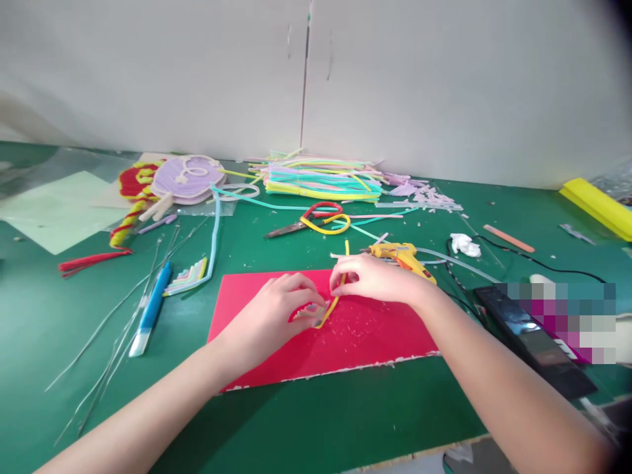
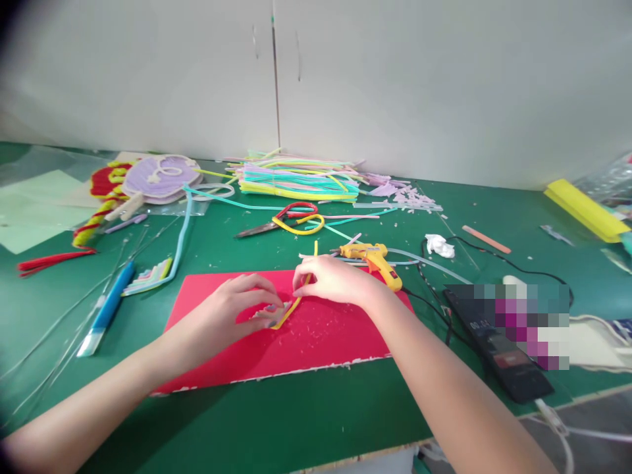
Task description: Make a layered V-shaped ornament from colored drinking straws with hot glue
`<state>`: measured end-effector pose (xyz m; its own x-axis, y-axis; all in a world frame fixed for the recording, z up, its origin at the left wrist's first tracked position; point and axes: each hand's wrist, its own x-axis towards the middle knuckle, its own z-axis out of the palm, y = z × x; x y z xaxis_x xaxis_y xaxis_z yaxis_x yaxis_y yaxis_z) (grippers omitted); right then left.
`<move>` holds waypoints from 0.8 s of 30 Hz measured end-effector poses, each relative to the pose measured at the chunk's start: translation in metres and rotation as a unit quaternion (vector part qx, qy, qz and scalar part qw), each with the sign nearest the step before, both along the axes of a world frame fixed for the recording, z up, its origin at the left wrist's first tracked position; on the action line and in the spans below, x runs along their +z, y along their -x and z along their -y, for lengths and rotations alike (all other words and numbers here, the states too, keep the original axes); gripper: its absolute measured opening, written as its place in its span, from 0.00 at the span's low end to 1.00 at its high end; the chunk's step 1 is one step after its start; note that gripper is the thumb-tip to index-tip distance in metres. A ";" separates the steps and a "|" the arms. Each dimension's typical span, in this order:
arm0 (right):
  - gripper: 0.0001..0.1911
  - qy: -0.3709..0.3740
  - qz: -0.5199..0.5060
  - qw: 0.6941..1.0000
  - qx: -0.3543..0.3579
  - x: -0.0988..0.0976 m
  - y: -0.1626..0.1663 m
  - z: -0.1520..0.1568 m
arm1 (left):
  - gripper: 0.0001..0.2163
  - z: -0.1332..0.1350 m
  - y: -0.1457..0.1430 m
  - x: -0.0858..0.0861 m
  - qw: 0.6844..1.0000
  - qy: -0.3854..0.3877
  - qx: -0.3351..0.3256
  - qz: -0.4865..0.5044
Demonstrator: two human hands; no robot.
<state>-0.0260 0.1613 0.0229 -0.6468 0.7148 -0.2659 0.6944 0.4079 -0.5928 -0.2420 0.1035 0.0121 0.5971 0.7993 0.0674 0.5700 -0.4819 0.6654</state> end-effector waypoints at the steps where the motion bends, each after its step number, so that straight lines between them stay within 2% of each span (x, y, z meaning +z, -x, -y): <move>1: 0.06 -0.022 -0.016 0.999 -0.018 -0.001 -0.001 0.003 | 0.06 0.002 0.001 -0.003 1.000 -0.005 0.001 0.012; 4: 0.08 -0.075 -0.069 0.992 -0.080 -0.004 -0.006 0.017 | 0.07 0.004 0.007 -0.013 0.999 -0.006 0.017 0.033; 7: 0.07 -0.095 -0.131 0.980 -0.118 -0.008 -0.007 0.035 | 0.07 0.004 0.012 -0.019 0.999 0.012 0.025 0.033; 11: 0.05 -0.081 -0.199 0.971 -0.107 -0.022 -0.004 0.052 | 0.08 0.003 0.015 -0.020 0.999 0.026 0.027 0.023; 16: 0.05 -0.069 -0.243 0.961 -0.109 -0.043 0.001 0.053 | 0.09 -0.002 0.017 -0.018 0.999 0.036 0.004 0.009; 24: 0.06 -0.082 -0.254 0.958 -0.103 -0.052 0.003 0.052 | 0.11 -0.005 0.024 -0.024 0.999 0.049 -0.014 0.007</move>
